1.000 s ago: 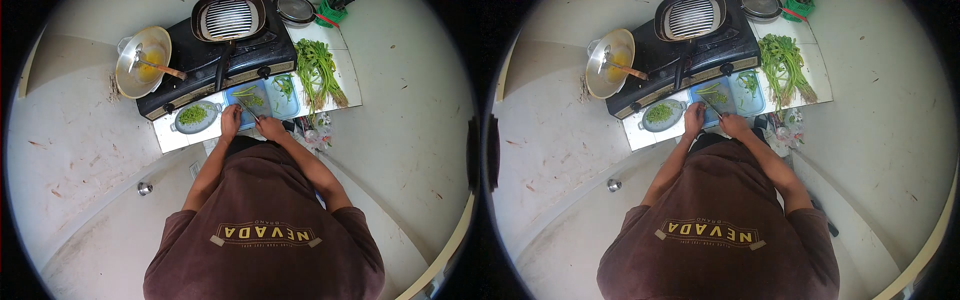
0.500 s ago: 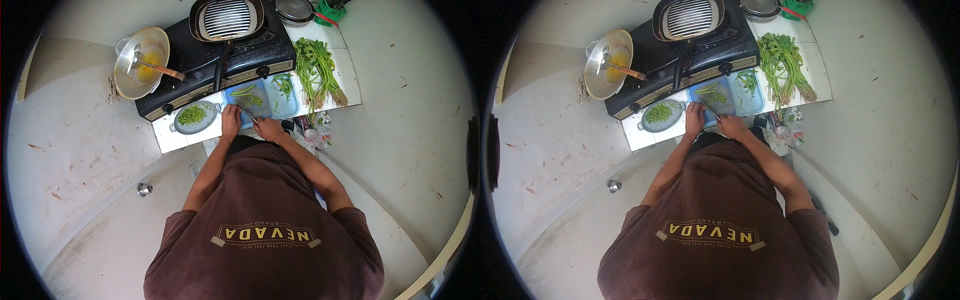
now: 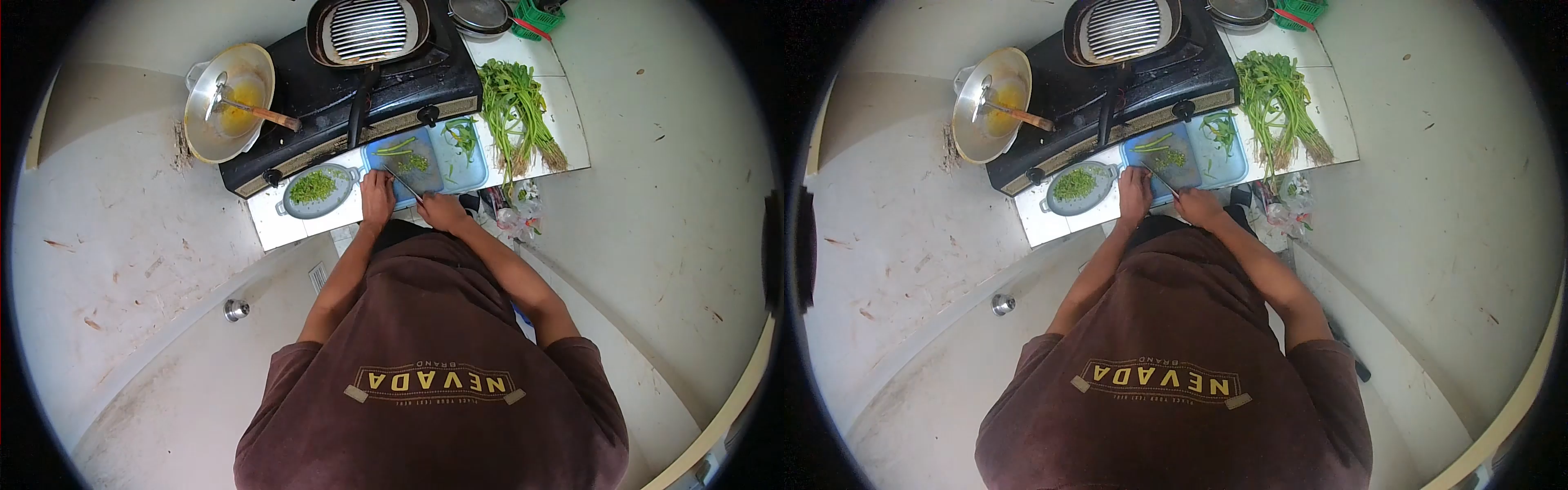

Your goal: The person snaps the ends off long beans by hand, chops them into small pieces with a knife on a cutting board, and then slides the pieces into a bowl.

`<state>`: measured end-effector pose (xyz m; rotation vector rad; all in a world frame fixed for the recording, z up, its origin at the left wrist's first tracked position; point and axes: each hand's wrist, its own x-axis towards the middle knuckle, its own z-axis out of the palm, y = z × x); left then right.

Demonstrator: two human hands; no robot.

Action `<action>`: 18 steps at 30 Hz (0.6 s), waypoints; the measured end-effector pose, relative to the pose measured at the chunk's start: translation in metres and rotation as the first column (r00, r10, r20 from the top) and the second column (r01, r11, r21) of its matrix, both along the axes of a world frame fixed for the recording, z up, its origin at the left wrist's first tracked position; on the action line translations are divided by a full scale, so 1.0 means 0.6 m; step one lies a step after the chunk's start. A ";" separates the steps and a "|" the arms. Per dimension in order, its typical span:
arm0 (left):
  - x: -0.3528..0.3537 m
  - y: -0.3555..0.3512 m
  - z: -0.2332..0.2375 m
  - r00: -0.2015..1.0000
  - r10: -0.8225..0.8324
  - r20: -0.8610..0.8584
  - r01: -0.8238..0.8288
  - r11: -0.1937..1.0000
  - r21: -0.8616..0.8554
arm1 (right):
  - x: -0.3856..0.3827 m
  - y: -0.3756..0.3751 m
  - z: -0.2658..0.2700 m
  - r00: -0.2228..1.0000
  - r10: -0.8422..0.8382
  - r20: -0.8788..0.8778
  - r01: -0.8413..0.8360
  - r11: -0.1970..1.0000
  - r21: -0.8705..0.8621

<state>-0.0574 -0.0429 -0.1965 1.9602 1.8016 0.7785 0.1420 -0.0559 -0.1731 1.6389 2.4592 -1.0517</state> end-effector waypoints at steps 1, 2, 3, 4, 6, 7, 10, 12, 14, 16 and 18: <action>0.000 -0.001 -0.001 1.000 0.004 0.003 -0.004 1.000 -0.006 | 0.000 0.000 0.004 1.000 0.000 0.018 0.000 1.000 -0.008; 0.001 -0.002 -0.001 1.000 0.007 0.006 -0.007 1.000 -0.011 | 0.000 0.001 0.008 0.999 -0.001 0.037 0.001 1.000 -0.016; 0.002 -0.002 -0.001 1.000 0.009 0.008 -0.009 1.000 -0.017 | -0.003 0.003 0.009 0.999 -0.014 0.031 0.014 1.000 -0.008; 0.003 -0.003 -0.001 1.000 0.013 -0.016 -0.013 1.000 -0.004 | -0.010 0.008 0.010 0.999 -0.026 0.025 0.026 1.000 0.000; 0.002 -0.005 0.001 0.997 0.024 -0.070 -0.023 1.000 0.020 | -0.019 0.016 0.007 0.999 -0.043 0.003 0.043 0.999 0.025; 0.002 -0.006 0.002 0.996 0.034 -0.086 -0.032 0.999 0.023 | -0.022 0.019 0.003 0.999 -0.049 -0.010 0.049 0.998 0.041; 0.004 -0.008 0.002 0.992 0.053 -0.112 -0.050 0.998 0.027 | -0.022 0.014 0.003 0.999 -0.038 -0.031 0.040 0.998 0.058; 0.003 -0.008 0.003 0.993 0.061 -0.102 -0.059 0.998 0.026 | -0.020 0.011 0.003 0.999 -0.025 -0.033 0.027 0.998 0.050; 0.001 -0.009 0.004 0.995 0.059 -0.076 -0.058 0.998 0.019 | -0.017 0.006 -0.003 0.999 -0.021 -0.028 0.022 0.999 0.031; 0.000 -0.011 0.003 0.996 0.058 -0.062 -0.057 0.998 0.019 | -0.014 0.005 -0.003 1.000 -0.006 -0.019 0.006 1.000 0.018; -0.002 -0.012 0.003 0.996 0.062 -0.062 -0.060 0.998 0.028 | -0.014 0.006 0.001 1.000 -0.004 -0.014 0.004 1.000 -0.003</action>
